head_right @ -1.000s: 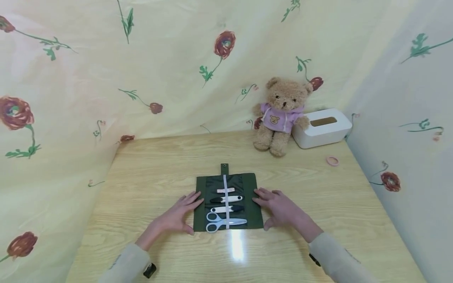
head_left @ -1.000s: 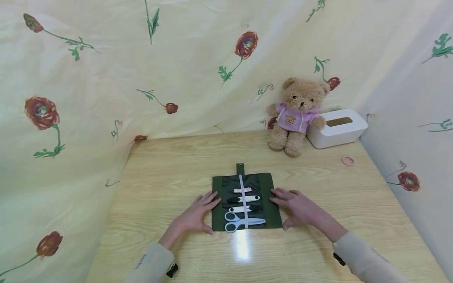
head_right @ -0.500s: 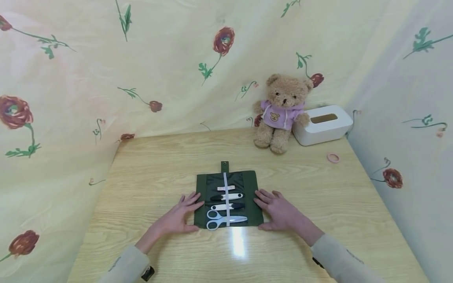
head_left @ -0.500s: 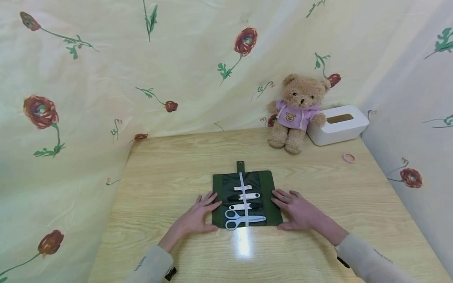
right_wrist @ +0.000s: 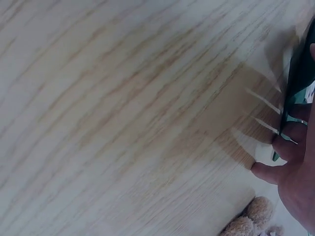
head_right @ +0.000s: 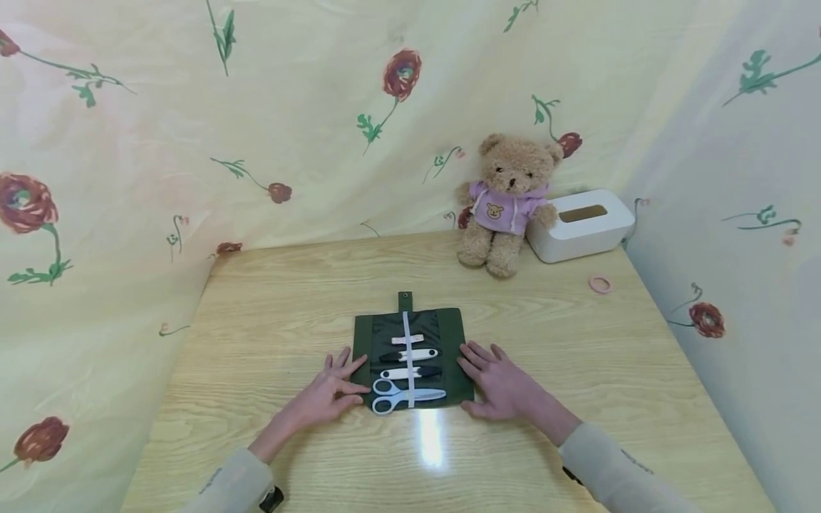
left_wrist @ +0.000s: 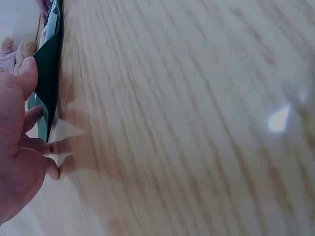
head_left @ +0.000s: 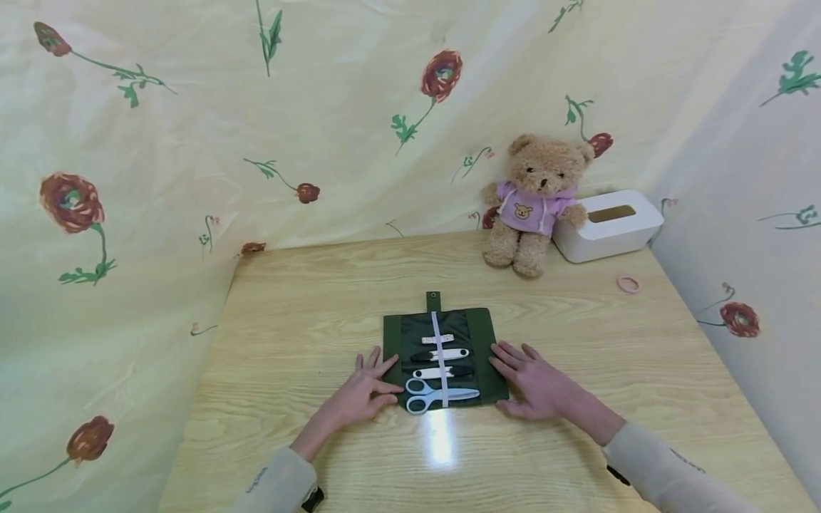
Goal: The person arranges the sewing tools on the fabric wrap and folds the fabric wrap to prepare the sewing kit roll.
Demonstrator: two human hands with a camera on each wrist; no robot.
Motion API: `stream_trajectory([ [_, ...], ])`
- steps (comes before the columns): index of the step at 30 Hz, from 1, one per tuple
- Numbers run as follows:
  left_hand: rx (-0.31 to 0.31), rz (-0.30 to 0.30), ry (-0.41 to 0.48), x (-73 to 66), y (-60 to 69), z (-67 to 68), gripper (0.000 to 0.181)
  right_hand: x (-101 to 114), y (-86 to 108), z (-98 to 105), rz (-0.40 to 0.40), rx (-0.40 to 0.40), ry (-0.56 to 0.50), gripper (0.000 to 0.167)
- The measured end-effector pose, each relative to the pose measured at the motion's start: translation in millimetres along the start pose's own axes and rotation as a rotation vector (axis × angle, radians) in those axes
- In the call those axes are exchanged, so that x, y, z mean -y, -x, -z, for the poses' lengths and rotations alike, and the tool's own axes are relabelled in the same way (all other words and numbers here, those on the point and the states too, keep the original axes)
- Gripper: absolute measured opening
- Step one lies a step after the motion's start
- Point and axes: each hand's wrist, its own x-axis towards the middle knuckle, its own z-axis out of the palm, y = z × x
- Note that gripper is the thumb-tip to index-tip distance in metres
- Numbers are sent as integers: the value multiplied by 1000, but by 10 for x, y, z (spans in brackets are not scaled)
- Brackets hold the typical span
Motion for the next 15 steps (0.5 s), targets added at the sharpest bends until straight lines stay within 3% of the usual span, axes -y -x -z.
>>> stream_trajectory([
  [10,-167,77,188,-2,-9,-69,16,27,-2,23,-3,-14,12,83],
  [15,-359,106,317,-6,-27,-132,12,20,7,-20,11,-97,-8,79],
])
